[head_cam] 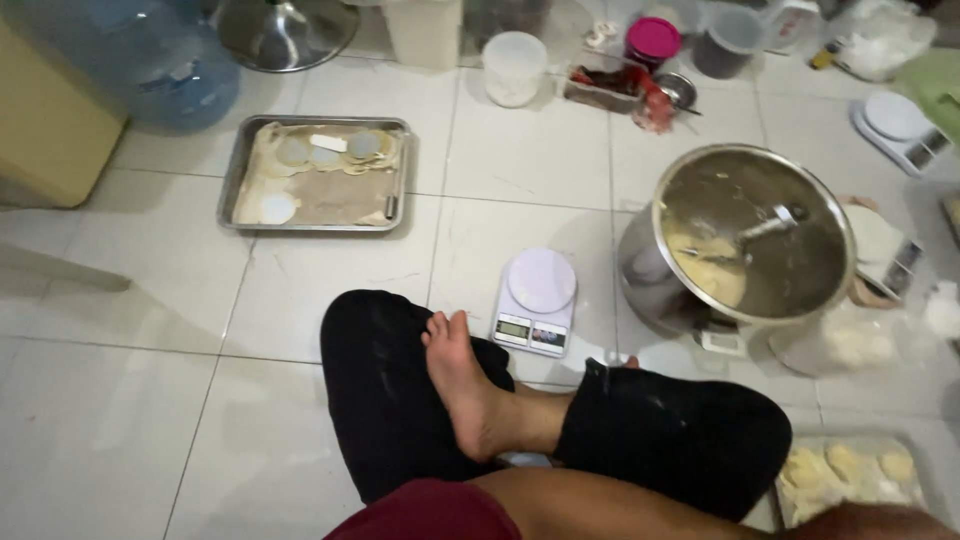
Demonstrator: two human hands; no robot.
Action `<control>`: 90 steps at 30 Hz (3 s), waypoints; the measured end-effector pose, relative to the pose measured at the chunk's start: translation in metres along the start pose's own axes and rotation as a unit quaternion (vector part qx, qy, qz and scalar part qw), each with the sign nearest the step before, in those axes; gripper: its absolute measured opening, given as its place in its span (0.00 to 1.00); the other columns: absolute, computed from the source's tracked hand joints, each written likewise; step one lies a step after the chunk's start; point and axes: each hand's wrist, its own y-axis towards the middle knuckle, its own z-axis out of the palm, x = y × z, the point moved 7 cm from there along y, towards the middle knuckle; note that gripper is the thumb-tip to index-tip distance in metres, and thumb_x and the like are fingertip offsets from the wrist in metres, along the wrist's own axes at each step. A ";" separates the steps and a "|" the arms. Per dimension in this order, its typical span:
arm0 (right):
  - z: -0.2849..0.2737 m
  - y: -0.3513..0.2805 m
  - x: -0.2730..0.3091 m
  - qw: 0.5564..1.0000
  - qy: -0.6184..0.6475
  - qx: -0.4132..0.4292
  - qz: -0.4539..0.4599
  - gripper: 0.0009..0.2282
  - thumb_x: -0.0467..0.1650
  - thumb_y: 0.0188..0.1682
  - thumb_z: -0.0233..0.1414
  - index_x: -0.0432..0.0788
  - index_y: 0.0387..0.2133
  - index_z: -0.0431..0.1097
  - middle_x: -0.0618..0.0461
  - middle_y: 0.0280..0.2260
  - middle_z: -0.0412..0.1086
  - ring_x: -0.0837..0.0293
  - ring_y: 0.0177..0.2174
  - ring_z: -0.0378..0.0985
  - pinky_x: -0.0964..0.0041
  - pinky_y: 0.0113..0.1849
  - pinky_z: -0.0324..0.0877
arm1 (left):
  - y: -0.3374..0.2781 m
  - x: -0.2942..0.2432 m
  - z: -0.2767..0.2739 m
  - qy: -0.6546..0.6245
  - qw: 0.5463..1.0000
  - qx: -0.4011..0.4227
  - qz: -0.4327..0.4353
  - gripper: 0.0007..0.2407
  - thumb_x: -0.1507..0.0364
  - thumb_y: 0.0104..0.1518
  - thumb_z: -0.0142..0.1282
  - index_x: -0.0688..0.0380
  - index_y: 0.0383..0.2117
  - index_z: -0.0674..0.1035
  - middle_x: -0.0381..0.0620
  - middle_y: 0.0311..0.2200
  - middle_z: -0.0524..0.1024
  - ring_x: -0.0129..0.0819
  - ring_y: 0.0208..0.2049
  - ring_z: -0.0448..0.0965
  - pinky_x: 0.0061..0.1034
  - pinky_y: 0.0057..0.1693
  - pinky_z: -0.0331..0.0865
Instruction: The person is portioning dough by weighing individual pieces on a digital scale and arranging them on baking trays while sitting on the floor.
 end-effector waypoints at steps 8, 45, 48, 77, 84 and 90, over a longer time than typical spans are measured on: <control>0.233 -0.031 0.061 0.974 0.086 0.112 0.174 0.41 0.57 0.46 0.13 0.50 0.71 0.26 0.63 0.74 0.29 0.65 0.71 0.35 0.58 0.66 0.27 | -0.024 0.010 0.067 -0.010 0.994 0.110 0.015 0.24 0.53 0.62 0.49 0.37 0.65 0.69 0.44 0.67 0.70 0.40 0.66 0.72 0.37 0.73 0.69; 0.010 0.015 0.018 0.964 0.080 -0.198 -0.160 0.16 0.22 0.54 0.45 0.40 0.56 0.62 0.37 0.46 0.73 0.53 0.40 0.78 0.66 0.40 0.74 | -0.180 -0.066 -0.422 -0.019 0.853 -0.517 0.071 0.10 0.79 0.58 0.61 0.60 0.45 0.80 0.39 0.33 0.75 0.22 0.36 0.73 0.22 0.47 0.72; 0.015 0.022 0.015 0.967 0.082 -0.181 -0.158 0.17 0.23 0.54 0.45 0.40 0.57 0.62 0.36 0.45 0.73 0.52 0.39 0.78 0.65 0.40 0.74 | -0.196 -0.073 -0.430 0.004 0.848 -0.526 0.060 0.10 0.79 0.57 0.60 0.62 0.45 0.80 0.40 0.33 0.76 0.23 0.36 0.75 0.23 0.46 0.72; -0.019 0.036 -0.022 0.965 0.081 -0.205 -0.145 0.16 0.26 0.54 0.45 0.39 0.57 0.62 0.39 0.42 0.74 0.56 0.36 0.78 0.67 0.36 0.75 | -0.160 -0.040 -0.412 0.029 0.879 -0.475 0.021 0.09 0.78 0.57 0.61 0.59 0.43 0.81 0.38 0.29 0.75 0.24 0.35 0.75 0.26 0.47 0.73; -0.030 0.037 -0.034 0.962 0.090 -0.202 -0.158 0.17 0.26 0.55 0.45 0.37 0.58 0.61 0.38 0.41 0.75 0.56 0.35 0.79 0.66 0.36 0.76 | -0.157 -0.041 -0.409 0.035 0.879 -0.474 0.026 0.09 0.79 0.58 0.61 0.60 0.44 0.81 0.38 0.30 0.76 0.23 0.36 0.75 0.24 0.48 0.72; -0.028 0.037 -0.031 0.962 0.088 -0.202 -0.161 0.17 0.26 0.55 0.44 0.37 0.57 0.62 0.37 0.41 0.75 0.55 0.35 0.80 0.66 0.35 0.77 | -0.159 -0.050 -0.405 0.029 0.879 -0.476 0.017 0.10 0.81 0.56 0.61 0.60 0.44 0.81 0.39 0.31 0.76 0.24 0.37 0.75 0.25 0.48 0.72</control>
